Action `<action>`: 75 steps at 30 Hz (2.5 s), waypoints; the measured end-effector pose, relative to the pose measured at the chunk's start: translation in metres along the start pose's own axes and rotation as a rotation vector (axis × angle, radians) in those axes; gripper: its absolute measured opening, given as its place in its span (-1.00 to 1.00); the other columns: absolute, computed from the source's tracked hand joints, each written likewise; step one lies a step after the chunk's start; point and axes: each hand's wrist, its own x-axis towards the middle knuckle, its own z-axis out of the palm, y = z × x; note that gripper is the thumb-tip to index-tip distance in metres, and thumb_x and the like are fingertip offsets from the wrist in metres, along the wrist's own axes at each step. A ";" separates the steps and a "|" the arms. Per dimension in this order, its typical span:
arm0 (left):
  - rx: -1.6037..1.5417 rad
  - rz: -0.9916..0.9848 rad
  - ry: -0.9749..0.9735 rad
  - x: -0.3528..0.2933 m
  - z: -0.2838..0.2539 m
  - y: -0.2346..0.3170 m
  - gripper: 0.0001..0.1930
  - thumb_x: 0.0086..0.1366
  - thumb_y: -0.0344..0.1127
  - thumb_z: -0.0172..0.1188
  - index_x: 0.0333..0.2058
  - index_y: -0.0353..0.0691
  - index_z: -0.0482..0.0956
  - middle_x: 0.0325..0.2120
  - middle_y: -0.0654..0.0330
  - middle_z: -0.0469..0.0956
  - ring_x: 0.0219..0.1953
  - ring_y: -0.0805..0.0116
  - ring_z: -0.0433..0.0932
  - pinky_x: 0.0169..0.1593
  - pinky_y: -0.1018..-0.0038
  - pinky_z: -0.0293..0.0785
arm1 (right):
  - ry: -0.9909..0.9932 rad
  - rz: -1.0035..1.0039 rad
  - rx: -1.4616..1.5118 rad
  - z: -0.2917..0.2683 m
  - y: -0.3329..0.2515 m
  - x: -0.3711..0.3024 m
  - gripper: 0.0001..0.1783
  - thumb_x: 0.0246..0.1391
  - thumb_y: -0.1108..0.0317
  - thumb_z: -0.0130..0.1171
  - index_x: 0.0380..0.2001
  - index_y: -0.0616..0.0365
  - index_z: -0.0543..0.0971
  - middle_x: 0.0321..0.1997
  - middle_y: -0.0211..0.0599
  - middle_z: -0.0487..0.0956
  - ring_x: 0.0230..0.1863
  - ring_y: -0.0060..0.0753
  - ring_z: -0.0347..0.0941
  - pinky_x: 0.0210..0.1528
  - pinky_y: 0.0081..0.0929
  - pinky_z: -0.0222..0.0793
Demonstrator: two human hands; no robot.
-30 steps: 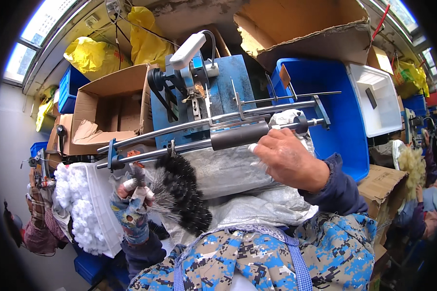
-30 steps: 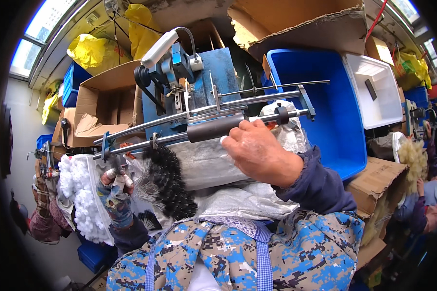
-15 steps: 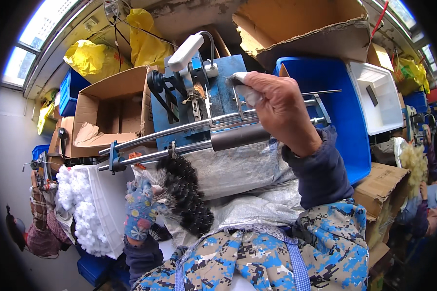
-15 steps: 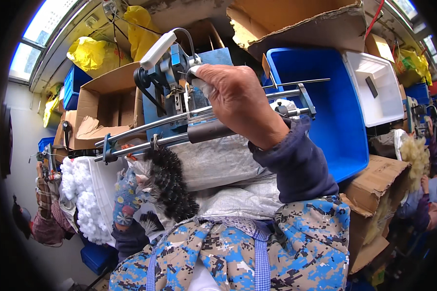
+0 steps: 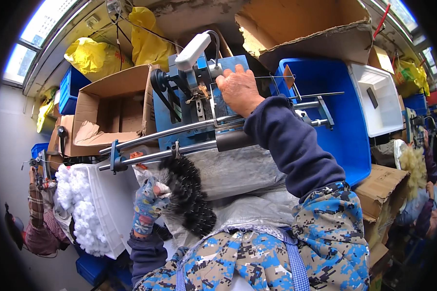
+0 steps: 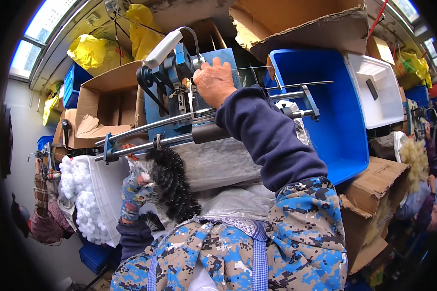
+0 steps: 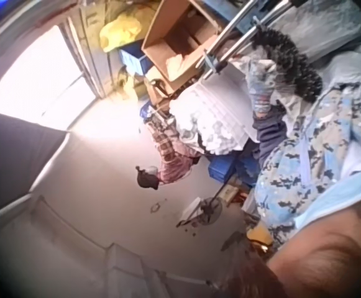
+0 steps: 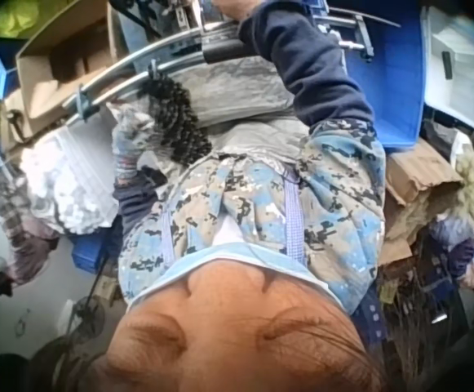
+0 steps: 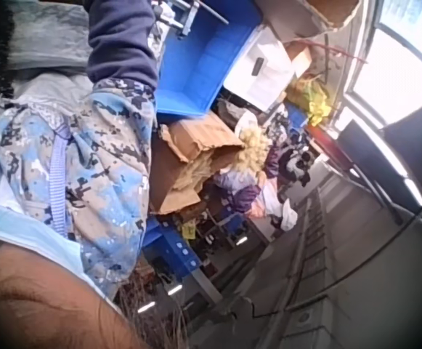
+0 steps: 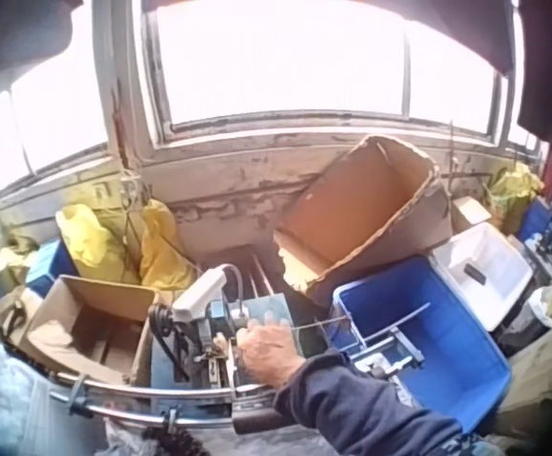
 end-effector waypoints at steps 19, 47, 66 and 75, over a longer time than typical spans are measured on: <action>0.165 0.190 0.044 0.003 0.009 0.008 -0.78 -0.12 -0.46 0.24 -0.40 -0.25 0.53 -0.50 0.08 0.51 -0.45 0.02 0.51 -0.36 0.30 0.43 | 0.079 0.074 0.072 0.012 0.010 -0.001 -0.83 -0.10 0.36 0.04 -0.43 0.06 0.60 -0.25 -0.27 0.51 -0.10 -0.18 0.31 -0.11 -0.18 0.11; -0.627 0.177 0.311 0.001 -0.008 0.071 -0.82 0.04 -0.61 0.14 -0.33 -0.30 0.52 -0.43 0.14 0.51 -0.45 0.46 0.47 -0.40 0.59 0.41 | -0.035 0.013 0.257 0.005 -0.028 -0.031 -0.35 -0.10 0.13 0.18 -0.06 0.44 0.32 -0.11 0.08 0.32 -0.23 -0.05 0.42 -0.19 -0.34 0.41; -0.266 -0.007 0.433 -0.003 0.010 0.051 -0.80 -0.05 -0.53 0.31 -0.38 -0.23 0.55 -0.50 0.25 0.53 -0.44 0.37 0.50 -0.31 0.49 0.42 | -0.170 -0.158 -0.276 -0.057 0.045 -0.041 -0.96 -0.14 0.45 0.10 -0.52 0.09 0.51 -0.55 -0.39 0.54 -0.33 -0.36 0.38 -0.17 -0.34 0.14; -0.552 -0.070 0.264 0.014 0.021 0.078 -0.82 0.05 -0.44 0.30 -0.36 -0.31 0.53 -0.49 0.21 0.55 -0.46 0.43 0.54 -0.34 0.55 0.48 | 0.138 -0.335 0.809 -0.081 -0.033 -0.131 -0.63 -0.25 0.61 0.17 -0.23 0.26 0.51 -0.34 -0.20 0.51 -0.30 -0.26 0.41 -0.19 -0.30 0.28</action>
